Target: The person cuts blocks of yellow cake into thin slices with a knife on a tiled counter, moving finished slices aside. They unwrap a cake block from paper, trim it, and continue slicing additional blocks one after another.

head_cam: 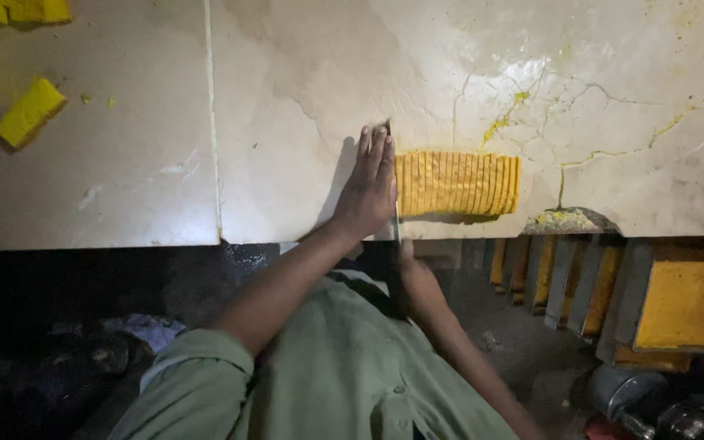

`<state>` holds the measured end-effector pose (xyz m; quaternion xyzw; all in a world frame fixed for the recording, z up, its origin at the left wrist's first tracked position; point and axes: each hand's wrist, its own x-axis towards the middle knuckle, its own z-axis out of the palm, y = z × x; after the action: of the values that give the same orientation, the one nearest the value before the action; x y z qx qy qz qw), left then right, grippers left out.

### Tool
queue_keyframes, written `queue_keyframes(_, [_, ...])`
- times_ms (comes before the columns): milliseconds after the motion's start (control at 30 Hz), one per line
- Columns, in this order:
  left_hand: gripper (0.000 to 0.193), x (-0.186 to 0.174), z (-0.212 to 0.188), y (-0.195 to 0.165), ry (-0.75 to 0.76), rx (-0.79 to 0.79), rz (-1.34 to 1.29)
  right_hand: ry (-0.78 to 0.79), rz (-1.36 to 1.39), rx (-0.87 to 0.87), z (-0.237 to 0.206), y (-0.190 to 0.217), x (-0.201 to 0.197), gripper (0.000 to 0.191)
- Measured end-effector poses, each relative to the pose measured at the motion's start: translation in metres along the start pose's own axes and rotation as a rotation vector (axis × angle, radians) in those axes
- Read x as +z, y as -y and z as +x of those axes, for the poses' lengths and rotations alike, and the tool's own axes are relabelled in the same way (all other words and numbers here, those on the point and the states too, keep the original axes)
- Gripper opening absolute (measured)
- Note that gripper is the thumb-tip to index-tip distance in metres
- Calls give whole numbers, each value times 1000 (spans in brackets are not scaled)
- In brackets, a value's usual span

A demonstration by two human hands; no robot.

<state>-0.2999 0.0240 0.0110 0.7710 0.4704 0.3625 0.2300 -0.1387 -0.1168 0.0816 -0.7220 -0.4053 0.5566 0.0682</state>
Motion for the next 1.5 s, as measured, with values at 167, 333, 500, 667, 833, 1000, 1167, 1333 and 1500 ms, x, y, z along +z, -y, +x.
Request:
queue_keyframes(167, [67, -16, 2, -1, 102, -80, 6, -31, -548, -218, 60, 68, -12, 93])
queue_keyframes(333, [68, -24, 0, -6, 105, -159, 254, -56, -497, -309, 9, 108, -22, 85])
queue_keyframes(500, [70, -14, -1, -5, 166, -153, 312, 136, -165, 88, -44, 3, -9, 77])
queue_keyframes(667, [74, -11, -7, 2, 150, -177, 272, -88, -601, -479, 28, -35, 15, 70])
queue_keyframes(833, [71, -17, -3, 11, 196, -145, 222, -111, -550, -418, 70, 70, -2, 67])
queue_keyframes(1000, [68, -23, -4, 4, 176, -203, 255, -63, -423, -263, -2, 109, -9, 55])
queue_keyframes(1167, [72, -30, -6, -4, 196, -197, 246, 183, -246, -124, -51, 5, -3, 52])
queue_keyframes(1333, [76, -33, -1, -6, 183, -167, 236, -76, -156, -161, 27, -24, 31, 46])
queue_keyframes(1500, [72, -45, -8, -4, 216, -222, 156, -174, -455, -352, 43, 57, 24, 47])
